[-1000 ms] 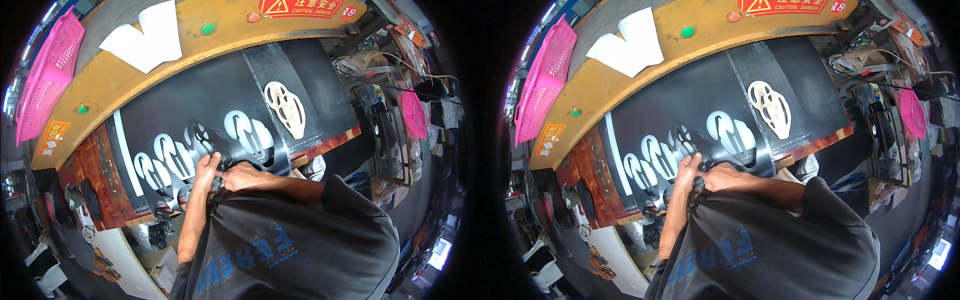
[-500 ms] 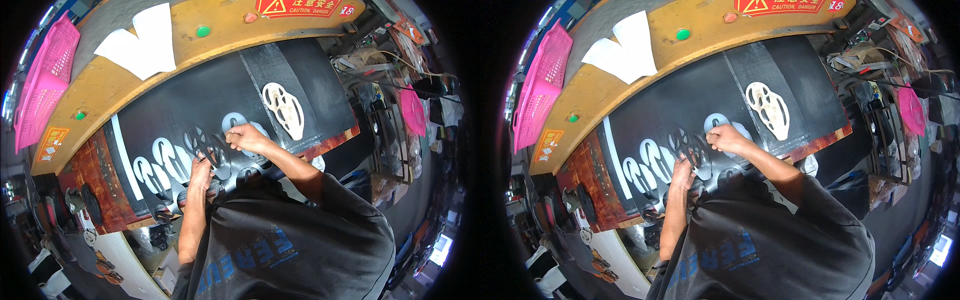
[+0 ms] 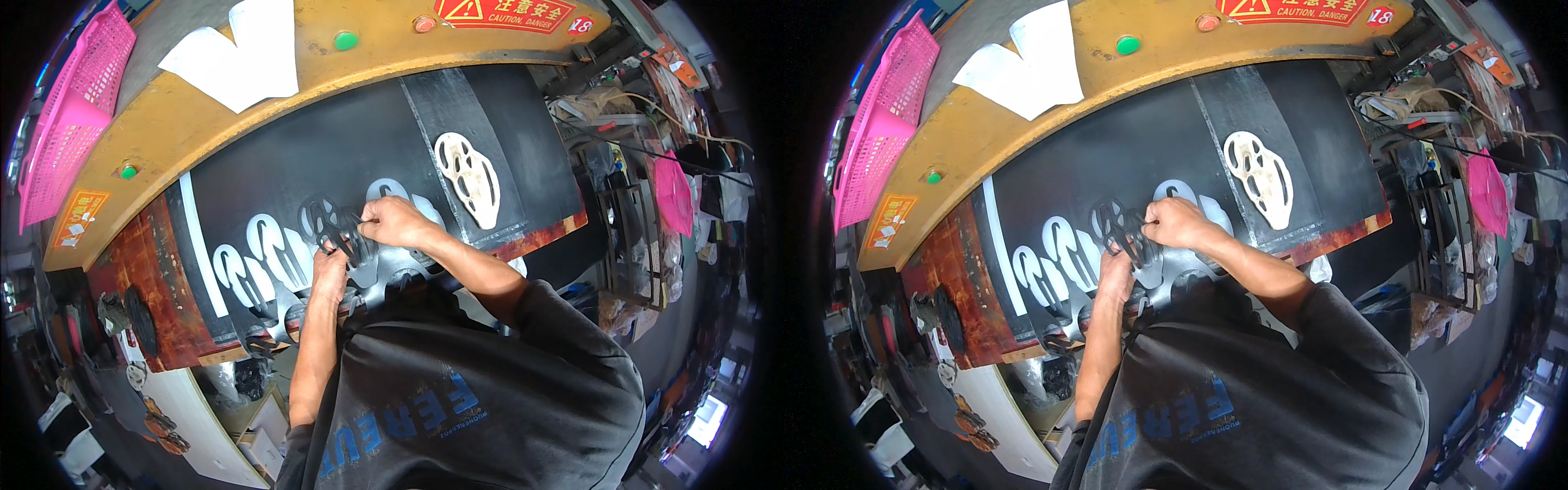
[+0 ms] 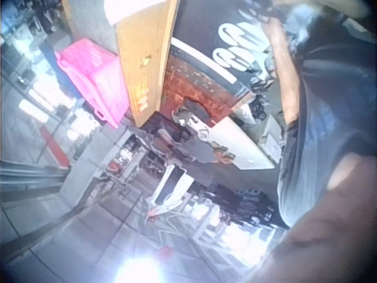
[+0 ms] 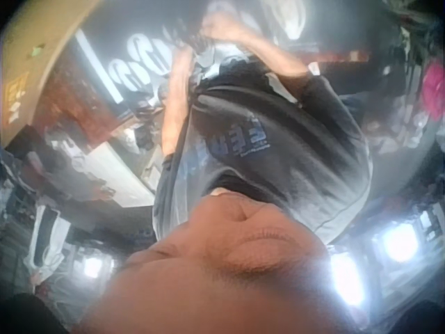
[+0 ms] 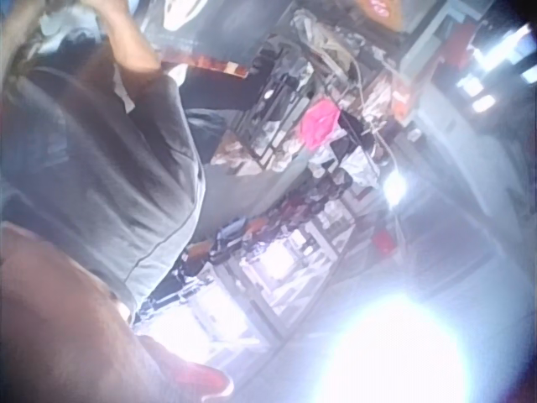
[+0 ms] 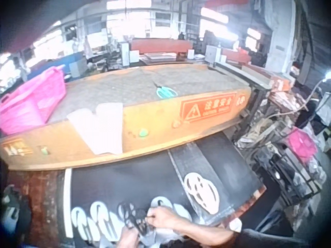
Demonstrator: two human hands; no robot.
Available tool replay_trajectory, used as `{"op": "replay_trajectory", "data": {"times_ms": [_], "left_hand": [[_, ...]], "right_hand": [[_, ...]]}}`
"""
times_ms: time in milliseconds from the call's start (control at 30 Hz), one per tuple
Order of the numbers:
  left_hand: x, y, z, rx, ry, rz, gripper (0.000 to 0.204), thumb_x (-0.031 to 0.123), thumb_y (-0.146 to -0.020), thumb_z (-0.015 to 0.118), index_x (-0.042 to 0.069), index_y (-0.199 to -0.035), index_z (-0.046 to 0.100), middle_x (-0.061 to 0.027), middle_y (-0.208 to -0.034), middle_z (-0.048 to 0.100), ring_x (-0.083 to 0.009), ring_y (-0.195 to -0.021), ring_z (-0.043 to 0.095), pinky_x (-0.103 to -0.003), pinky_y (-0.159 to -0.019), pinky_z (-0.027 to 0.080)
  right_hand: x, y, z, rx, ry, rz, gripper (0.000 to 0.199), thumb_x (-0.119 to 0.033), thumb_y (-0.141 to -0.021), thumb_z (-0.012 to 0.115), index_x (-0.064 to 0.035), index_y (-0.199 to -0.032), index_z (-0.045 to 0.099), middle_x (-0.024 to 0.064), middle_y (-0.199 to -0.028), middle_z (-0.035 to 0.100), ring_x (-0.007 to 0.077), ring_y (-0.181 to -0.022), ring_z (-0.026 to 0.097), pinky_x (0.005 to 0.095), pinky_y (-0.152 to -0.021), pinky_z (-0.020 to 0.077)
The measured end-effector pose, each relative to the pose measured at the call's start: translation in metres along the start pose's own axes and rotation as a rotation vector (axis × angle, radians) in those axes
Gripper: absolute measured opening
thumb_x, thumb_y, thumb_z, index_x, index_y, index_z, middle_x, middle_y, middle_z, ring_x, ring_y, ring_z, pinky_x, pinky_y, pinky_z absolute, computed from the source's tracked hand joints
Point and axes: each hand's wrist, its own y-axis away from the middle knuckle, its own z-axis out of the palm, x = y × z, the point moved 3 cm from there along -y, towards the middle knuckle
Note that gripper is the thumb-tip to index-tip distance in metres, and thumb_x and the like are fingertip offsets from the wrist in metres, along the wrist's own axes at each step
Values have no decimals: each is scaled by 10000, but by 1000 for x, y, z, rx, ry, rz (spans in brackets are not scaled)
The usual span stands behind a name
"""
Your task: The person removes excess material from a black cut sheet on a workbench, separating the desired white shapes from the surrounding waste. The person repeatedly picks up and discards the weeded material while keeping the cut shapes on the sheet.
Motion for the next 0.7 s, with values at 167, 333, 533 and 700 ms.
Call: {"op": "replay_trajectory", "data": {"times_ms": [167,333,533,700], "left_hand": [[0,1,1,66,19,-8,84,86,-925,791,98,-968,719,25,-888,688,-117,-775,618,-285,-689,467],[8,4,5,-39,103,-24,129,118,-920,829,123,-934,700,16,-804,641,-126,-702,609,-304,-619,472],[9,3,6,7,55,-35,131,109,-934,827,158,-918,707,62,-808,648,-91,-711,605,-284,-658,495],[6,-1,4,-5,1,-31,118,86,-961,798,164,-924,718,71,-845,679,-74,-753,630,-269,-698,504]], "right_hand": [[-2,57,12,-336,-79,-473,165,-156,-963,757,-29,-1028,674,102,-1025,627,270,-916,681,415,-779,543],[16,86,24,-207,164,-548,167,-134,-909,765,-58,-1056,745,98,-1074,673,354,-968,682,450,-833,567],[17,40,-5,-429,-234,-171,193,-180,-941,730,-34,-1049,798,128,-944,796,266,-879,763,353,-838,580],[-3,-17,-18,80,28,-191,310,-295,-918,739,-42,-1093,783,215,-984,767,370,-950,754,449,-852,571]]}}
